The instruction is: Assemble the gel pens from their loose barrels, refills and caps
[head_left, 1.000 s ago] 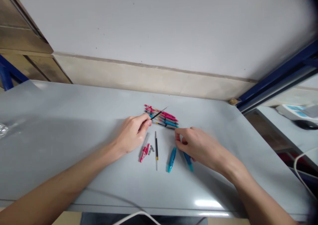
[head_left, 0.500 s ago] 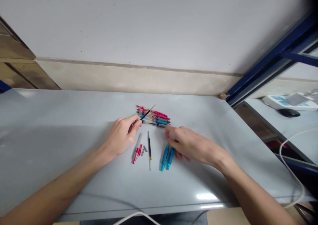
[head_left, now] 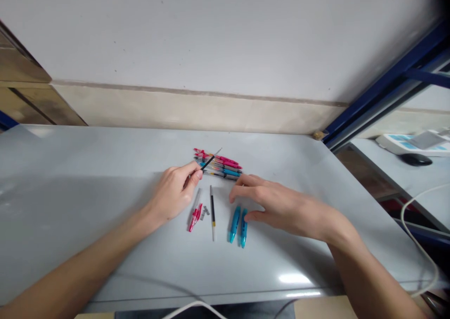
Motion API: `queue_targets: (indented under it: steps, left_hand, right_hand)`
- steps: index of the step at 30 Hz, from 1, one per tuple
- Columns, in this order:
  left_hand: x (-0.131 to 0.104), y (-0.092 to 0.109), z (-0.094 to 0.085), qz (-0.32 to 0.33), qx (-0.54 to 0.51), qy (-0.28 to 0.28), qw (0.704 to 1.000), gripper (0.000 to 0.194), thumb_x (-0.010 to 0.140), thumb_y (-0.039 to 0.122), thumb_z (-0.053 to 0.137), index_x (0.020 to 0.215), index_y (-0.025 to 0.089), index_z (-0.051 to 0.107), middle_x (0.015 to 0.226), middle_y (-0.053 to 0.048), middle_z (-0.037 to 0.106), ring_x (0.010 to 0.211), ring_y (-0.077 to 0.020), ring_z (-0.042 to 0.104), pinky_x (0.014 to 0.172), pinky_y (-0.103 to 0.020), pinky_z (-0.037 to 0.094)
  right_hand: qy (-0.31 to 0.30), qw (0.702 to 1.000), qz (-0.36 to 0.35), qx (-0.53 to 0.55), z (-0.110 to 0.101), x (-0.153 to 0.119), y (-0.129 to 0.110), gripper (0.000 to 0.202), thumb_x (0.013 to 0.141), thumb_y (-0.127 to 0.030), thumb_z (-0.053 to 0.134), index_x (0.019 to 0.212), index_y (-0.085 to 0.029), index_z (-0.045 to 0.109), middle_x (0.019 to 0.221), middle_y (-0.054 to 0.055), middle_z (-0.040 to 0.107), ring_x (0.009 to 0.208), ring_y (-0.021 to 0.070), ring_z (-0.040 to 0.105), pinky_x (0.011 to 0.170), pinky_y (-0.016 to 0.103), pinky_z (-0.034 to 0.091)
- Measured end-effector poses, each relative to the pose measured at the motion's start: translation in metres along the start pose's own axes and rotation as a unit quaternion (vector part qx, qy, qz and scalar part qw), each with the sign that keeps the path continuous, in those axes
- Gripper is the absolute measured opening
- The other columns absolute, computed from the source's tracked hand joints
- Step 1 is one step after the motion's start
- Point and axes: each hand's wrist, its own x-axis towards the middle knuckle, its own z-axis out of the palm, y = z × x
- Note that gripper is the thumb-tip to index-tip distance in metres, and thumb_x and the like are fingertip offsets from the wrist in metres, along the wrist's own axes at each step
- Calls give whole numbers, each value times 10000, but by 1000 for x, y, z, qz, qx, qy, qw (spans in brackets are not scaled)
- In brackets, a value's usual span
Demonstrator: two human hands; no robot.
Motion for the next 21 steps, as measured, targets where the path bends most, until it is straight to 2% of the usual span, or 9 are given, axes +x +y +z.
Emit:
queue_targets:
  steps: [3, 6, 10, 12, 16, 21]
  left_hand:
    - [-1, 0, 0, 2, 1, 3, 1000, 259, 990, 282, 427, 752, 198, 481, 610, 54, 474, 553, -107, 400, 601, -255, 300]
    - [-1, -1, 1, 3, 3, 2, 1000, 255, 990, 280, 428, 754, 199, 483, 618, 53, 489, 554, -107, 402, 599, -253, 297]
    - [0, -2, 1, 7, 6, 0, 1000, 259, 985, 276, 431, 742, 196, 478, 624, 49, 501, 546, -105, 395, 596, -253, 290]
    - [0, -2, 1, 8, 7, 2, 1000, 260, 985, 276, 429, 742, 197, 478, 622, 48, 497, 547, -106, 397, 594, -253, 288]
    - [0, -2, 2, 12, 6, 3, 1000, 263, 988, 280, 426, 742, 200, 472, 619, 49, 487, 547, -109, 394, 594, -251, 291]
    - [0, -2, 1, 14, 5, 5, 1000, 268, 988, 282, 425, 738, 200, 471, 606, 52, 477, 535, -107, 387, 591, -251, 292]
  right_hand:
    - [-66, 997, -18, 20, 1, 1, -1, 416, 830, -30, 620, 1158, -280, 679, 1176, 58, 620, 953, 217, 644, 787, 312, 499]
    - [-74, 995, -50, 44, 4, 2, 0, 486, 802, 4, 649, 1183, -295, 680, 1184, 47, 618, 1034, 223, 624, 862, 318, 495]
    - [-73, 994, -79, 35, 7, 7, -2, 392, 776, 66, 605, 967, -251, 733, 1072, 43, 633, 943, 195, 616, 815, 304, 492]
    - [-74, 992, -95, 22, 8, 10, -4, 369, 778, 72, 589, 917, -239, 732, 1022, 39, 632, 905, 186, 607, 796, 299, 487]
    - [-46, 992, -109, -35, 12, 17, -3, 324, 823, 37, 601, 927, -239, 736, 1007, 45, 628, 961, 207, 584, 856, 334, 475]
    - [-29, 990, -125, -54, 19, 18, 4, 380, 841, 42, 585, 992, -268, 747, 1115, 51, 615, 1068, 226, 560, 953, 382, 454]
